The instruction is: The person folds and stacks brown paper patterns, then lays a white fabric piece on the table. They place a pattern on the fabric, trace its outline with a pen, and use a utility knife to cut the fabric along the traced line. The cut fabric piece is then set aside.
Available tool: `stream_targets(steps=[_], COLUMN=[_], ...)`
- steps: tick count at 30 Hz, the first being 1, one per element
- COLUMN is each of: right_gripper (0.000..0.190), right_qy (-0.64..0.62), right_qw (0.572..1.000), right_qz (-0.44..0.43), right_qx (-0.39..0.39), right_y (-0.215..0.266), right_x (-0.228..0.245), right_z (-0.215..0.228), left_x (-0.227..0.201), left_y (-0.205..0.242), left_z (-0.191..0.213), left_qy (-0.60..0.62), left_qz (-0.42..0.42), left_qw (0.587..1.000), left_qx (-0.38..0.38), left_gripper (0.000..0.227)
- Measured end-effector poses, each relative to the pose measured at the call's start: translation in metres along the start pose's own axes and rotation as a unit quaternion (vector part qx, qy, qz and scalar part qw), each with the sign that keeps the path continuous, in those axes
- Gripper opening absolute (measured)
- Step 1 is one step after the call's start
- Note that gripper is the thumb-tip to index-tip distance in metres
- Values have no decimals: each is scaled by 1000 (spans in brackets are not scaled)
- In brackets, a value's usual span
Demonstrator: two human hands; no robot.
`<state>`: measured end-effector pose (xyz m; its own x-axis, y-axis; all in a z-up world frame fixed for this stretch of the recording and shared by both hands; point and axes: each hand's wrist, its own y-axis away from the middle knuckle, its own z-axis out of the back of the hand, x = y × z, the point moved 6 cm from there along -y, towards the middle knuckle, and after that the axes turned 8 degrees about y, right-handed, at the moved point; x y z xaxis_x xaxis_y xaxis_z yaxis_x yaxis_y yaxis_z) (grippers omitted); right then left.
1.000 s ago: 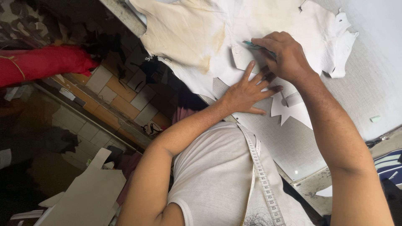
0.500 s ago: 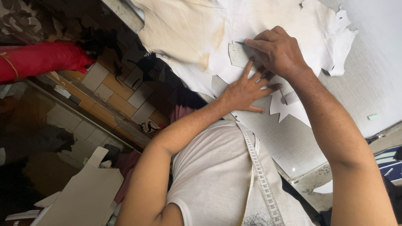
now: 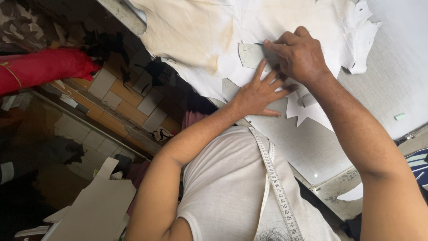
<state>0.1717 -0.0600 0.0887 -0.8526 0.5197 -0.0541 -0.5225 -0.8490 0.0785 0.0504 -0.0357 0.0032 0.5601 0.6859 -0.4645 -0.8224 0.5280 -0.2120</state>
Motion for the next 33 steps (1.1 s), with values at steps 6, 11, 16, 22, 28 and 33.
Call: stream_targets(steps=[6, 11, 16, 22, 28, 33], right_gripper=[37, 27, 22, 23, 18, 15], right_qy=[23, 9, -12, 18, 18, 41], right_qw=[999, 999, 999, 999, 994, 986], right_qz=[-23, -46, -34, -46, -111, -163], right_qx=[-9, -12, 18, 10, -9, 6], right_y=[37, 53, 43, 56, 96, 128], right_x=[-24, -35, -48, -45, -45, -50], right_z=[2, 6, 9, 6, -1, -1], left_x=[0, -1, 0, -1, 1, 1], left_y=[3, 1, 3, 1, 2, 2], left_z=[-3, -3, -2, -4, -4, -4], left_qy=[-15, -3, 10, 17, 28, 33], left_qz=[-3, -5, -8, -8, -10, -9], left_qw=[1000, 1000, 1000, 1000, 999, 999], left_qx=[-8, -21, -17, -10, -22, -18], left_gripper=[102, 104, 105, 106, 108, 109])
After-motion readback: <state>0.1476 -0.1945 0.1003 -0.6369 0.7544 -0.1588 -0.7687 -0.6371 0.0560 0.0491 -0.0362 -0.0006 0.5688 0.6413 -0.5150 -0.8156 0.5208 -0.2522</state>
